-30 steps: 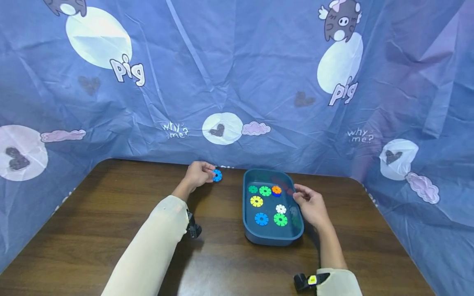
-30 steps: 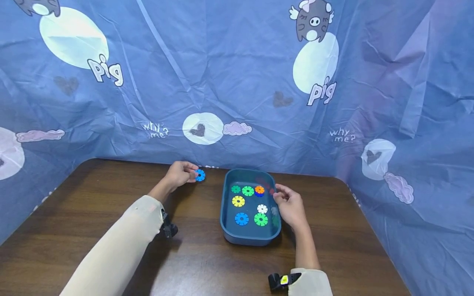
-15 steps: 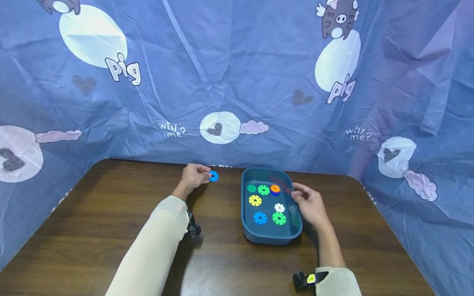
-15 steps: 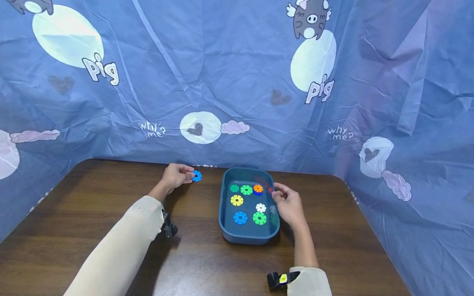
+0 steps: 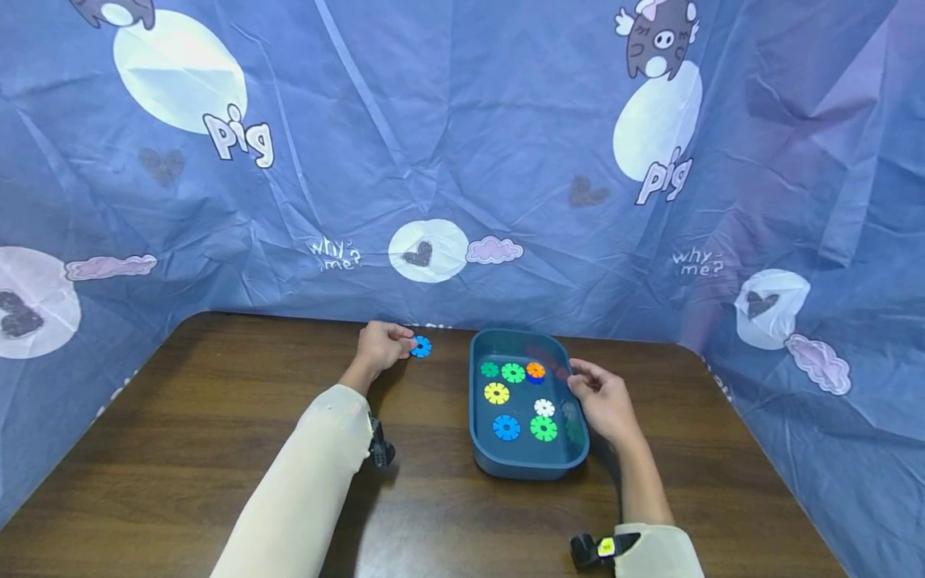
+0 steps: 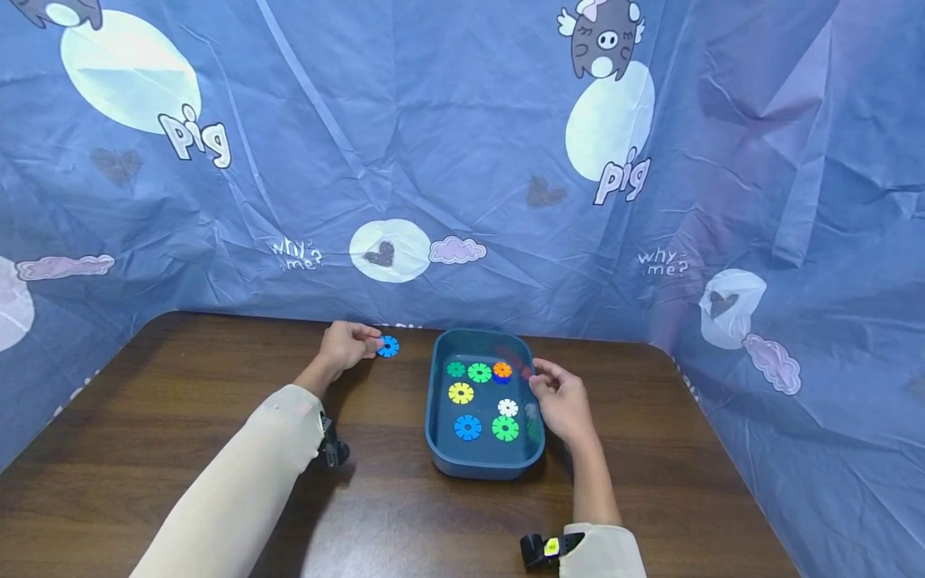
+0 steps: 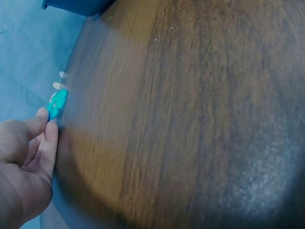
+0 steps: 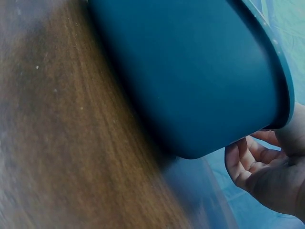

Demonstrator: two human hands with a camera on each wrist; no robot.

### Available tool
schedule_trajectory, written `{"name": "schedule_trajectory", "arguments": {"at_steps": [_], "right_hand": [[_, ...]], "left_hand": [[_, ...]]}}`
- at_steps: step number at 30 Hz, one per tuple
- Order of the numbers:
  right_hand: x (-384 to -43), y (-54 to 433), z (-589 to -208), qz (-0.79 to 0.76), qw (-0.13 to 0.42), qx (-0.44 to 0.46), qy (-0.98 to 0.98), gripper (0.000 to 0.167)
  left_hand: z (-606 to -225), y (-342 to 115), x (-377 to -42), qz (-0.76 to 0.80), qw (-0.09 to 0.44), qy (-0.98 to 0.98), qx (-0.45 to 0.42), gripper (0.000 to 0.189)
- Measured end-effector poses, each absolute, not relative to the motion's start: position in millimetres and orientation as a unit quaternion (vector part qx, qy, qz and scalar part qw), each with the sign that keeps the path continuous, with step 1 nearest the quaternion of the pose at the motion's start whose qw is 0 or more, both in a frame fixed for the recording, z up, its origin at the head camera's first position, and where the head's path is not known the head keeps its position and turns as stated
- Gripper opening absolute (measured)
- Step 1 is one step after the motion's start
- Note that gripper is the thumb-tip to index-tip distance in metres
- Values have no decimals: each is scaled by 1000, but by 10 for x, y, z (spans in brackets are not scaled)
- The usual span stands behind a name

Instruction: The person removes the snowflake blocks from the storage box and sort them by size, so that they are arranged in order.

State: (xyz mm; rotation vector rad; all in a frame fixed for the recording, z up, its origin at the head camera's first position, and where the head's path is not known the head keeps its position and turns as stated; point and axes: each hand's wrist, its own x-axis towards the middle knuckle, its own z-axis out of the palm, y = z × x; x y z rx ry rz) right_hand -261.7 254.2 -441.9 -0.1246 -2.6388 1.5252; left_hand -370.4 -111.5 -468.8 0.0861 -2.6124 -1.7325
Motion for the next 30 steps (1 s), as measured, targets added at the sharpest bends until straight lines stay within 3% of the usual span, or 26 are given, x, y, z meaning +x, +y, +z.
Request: {"name": "schedule_trajectory", "arguments": {"at_steps": [13,21,30], "right_hand": [[-2624,2545,-4422,502,46,-48,-862,38],[-2629,2548,-4418,502,48,-40,-863,38],[-2629,2553,-4425,506,44,-42,-861,39]], "left_hand": [[-4594,-1112,-3696,-541,12,-841,10,18],[-4292,-871,-3676,-503,15,-858,-105,25],[-3967,-355,-3514,-456,2,-860,-230,15]]}}
